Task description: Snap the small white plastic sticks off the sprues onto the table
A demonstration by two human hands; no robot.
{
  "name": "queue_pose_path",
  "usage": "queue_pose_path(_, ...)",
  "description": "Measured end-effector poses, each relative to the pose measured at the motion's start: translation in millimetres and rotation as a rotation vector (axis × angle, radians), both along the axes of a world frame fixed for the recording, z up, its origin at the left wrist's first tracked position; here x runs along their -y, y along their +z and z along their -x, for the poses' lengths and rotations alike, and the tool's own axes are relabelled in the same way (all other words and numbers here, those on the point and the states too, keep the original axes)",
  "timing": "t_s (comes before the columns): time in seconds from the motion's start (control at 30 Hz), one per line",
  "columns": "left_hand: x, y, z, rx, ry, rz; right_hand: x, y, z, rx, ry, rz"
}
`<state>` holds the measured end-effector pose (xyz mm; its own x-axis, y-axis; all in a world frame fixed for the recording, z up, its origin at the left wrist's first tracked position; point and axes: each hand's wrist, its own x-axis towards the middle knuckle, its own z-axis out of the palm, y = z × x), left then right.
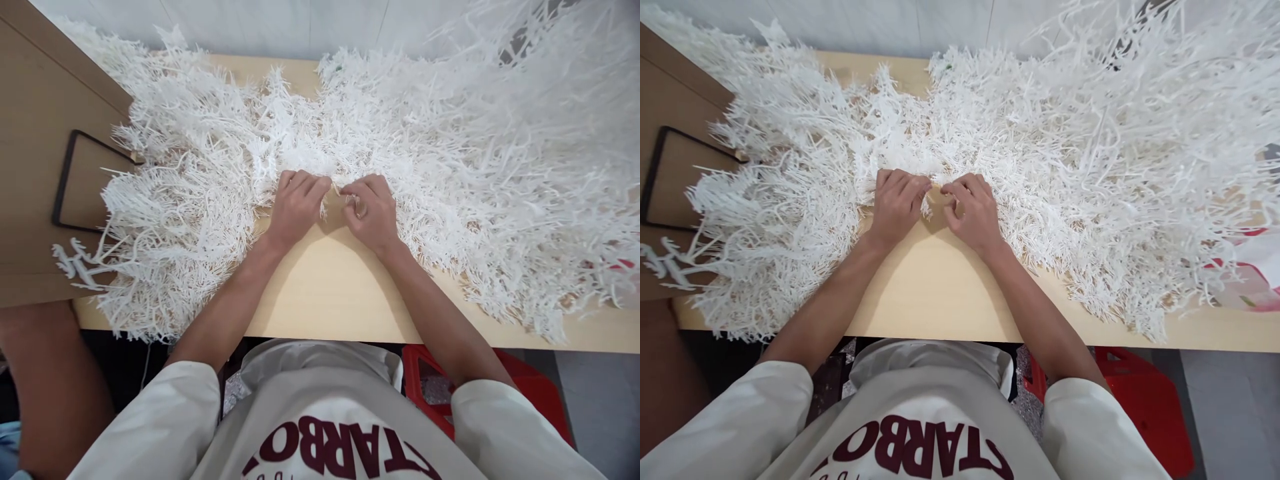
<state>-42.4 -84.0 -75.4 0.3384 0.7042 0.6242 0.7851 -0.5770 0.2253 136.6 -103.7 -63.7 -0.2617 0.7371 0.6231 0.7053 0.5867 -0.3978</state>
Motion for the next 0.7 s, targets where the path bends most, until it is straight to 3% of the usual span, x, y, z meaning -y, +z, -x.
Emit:
queue_pose_path(0.17, 7.3, 0.6, -6.8, 0.000, -0.048, 0.027, -4.3, -2.2, 1.3, -0.021, -0.066, 0.087)
queue_pose_path(0.33, 6.5, 0.6, -3.8, -0.010, -0.091, 0.050, -6.2, -5.7, -1.7, 0.055, 0.055, 0.140)
queue_pose_path(0.5, 5.1, -0.5, -2.5, -0.044, -0.090, 0.002, -5.3, -5.3, -1.9, 0.025, 0.033, 0.206)
queue_pose_path(0.7, 2.8, 0.5, -1.3, -0.082, -0.090, -0.004, -3.2, -7.2, -1.3, 0.098, 0.017, 0.139)
